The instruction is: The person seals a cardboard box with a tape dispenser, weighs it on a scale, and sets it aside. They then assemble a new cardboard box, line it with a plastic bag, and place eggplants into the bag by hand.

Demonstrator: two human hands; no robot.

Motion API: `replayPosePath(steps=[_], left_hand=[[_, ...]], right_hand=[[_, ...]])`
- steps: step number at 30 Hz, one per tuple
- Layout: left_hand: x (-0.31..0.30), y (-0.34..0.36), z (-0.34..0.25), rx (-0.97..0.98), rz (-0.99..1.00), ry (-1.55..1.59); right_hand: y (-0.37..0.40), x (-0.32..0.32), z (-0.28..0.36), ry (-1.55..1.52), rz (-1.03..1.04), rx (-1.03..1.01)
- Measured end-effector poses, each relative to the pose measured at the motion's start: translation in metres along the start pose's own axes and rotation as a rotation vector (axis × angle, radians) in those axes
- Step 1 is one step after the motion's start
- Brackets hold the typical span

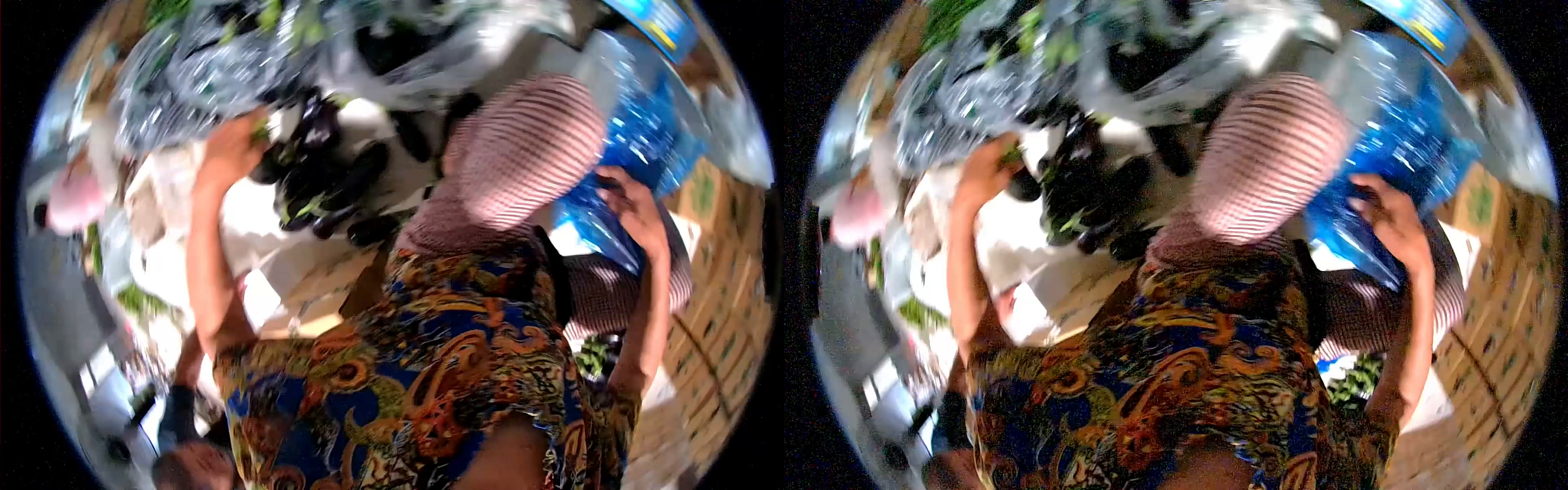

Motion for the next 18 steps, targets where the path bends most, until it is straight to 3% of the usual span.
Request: replayPosePath(steps=[2,3,5,7,8,10,12,13,14,15,16,18], left_hand=[[-0.068,-0.004,-0.047,-0.027,-0.183,0.289],[-0.099,-0.004,-0.07,-0.014,-0.227,0.35],[-0.155,-0.009,-0.123,0.032,-0.479,0.602],[-0.195,-0.019,-0.18,0.382,-0.638,0.399],[-0.2,-0.028,-0.204,0.411,-0.68,0.555],[-0.207,-0.056,-0.263,0.657,-0.705,0.454],[-0.192,-0.092,-0.333,0.956,-0.731,0.064],[-0.178,-0.102,-0.369,1.03,-0.697,0.067],[-0.164,-0.111,-0.404,1.103,-0.659,0.072],[-0.151,-0.114,-0.431,1.174,-0.691,0.105],[-0.136,-0.115,-0.458,1.246,-0.721,0.135],[-0.115,-0.115,-0.483,1.45,-0.746,0.216]], right_hand=[[0.007,-0.007,-0.008,-0.02,0.076,0.182],[0.011,-0.015,0.002,0.066,-0.016,0.039],[0.019,-0.031,0.002,-0.027,-0.083,0.078],[0.028,-0.045,0.01,-0.065,-0.141,0.121],[0.032,-0.049,0.012,-0.252,-0.134,0.085],[0.039,-0.056,0.023,-0.612,-0.086,0.084],[0.045,-0.06,0.042,-1.072,-0.006,0.0],[0.045,-0.061,0.047,-1.335,0.082,-0.04],[0.046,-0.063,0.045,-1.473,0.008,0.006],[0.048,-0.062,0.042,-1.608,-0.065,0.053],[0.05,-0.064,0.033,-1.533,-0.204,0.08],[0.054,-0.05,-0.009,-1.581,-0.067,0.319]])
Point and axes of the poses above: each hand's wrist, its own y-axis away from the middle knuckle, its own x-axis out of the palm, z = x × y, the point moved 7 cm from there along -y, towards the middle knuckle, and after that the axes turned 13 degrees about x, right-handed, at the moved point
